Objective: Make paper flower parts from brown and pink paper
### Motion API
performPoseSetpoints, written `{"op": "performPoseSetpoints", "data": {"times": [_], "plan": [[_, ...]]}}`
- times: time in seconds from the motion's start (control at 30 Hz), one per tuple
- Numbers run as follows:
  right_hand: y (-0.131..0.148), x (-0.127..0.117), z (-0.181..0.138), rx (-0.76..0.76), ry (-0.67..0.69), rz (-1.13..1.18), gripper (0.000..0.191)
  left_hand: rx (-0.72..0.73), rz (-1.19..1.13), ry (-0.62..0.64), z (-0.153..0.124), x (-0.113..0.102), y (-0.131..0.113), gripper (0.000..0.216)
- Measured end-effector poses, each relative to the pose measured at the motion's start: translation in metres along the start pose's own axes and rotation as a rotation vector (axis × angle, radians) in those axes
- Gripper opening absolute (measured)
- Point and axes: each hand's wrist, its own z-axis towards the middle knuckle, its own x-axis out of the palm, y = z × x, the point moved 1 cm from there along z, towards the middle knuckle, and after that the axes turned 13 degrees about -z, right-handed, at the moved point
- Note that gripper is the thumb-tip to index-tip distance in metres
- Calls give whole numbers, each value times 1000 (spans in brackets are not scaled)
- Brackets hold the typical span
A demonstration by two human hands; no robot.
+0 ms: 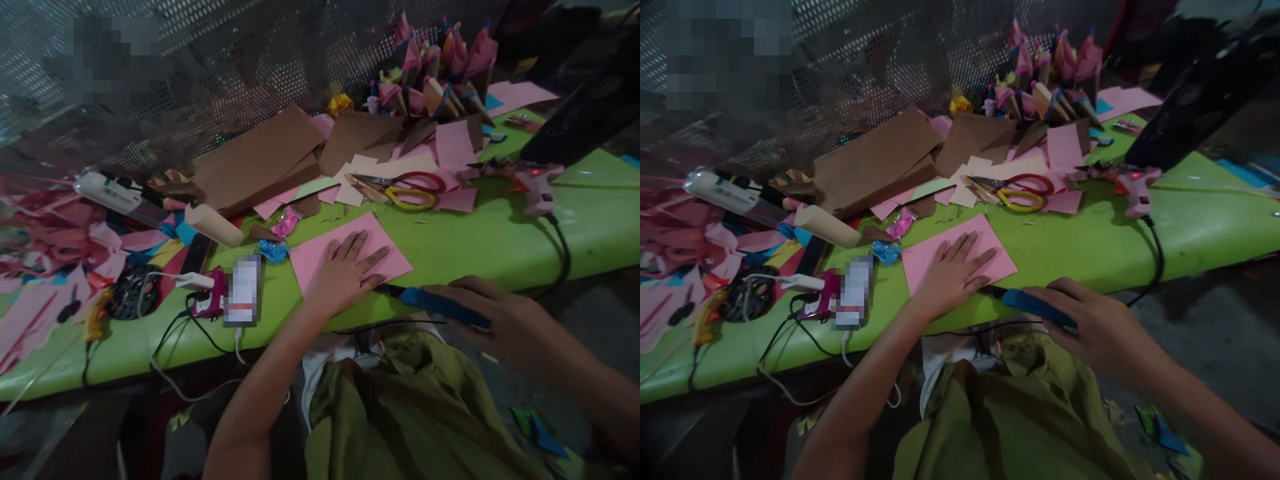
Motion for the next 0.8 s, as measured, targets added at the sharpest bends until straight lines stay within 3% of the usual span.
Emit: {"op": "performPoseSetpoints", "data": {"times": [0.23, 0.33, 0.57, 0.8], "plan": [[4, 2, -1, 24, -14, -39, 38, 5, -189, 17, -4, -18, 10, 55], [3, 0, 0, 10, -36, -55, 38, 0, -161, 16, -14, -24, 16, 51], [8, -4, 2, -29, -84, -19, 35, -27, -39, 8, -25, -9, 22, 56], [26, 6, 3, -53, -87, -53, 36, -16, -9, -36, -23, -3, 23, 56]]}}
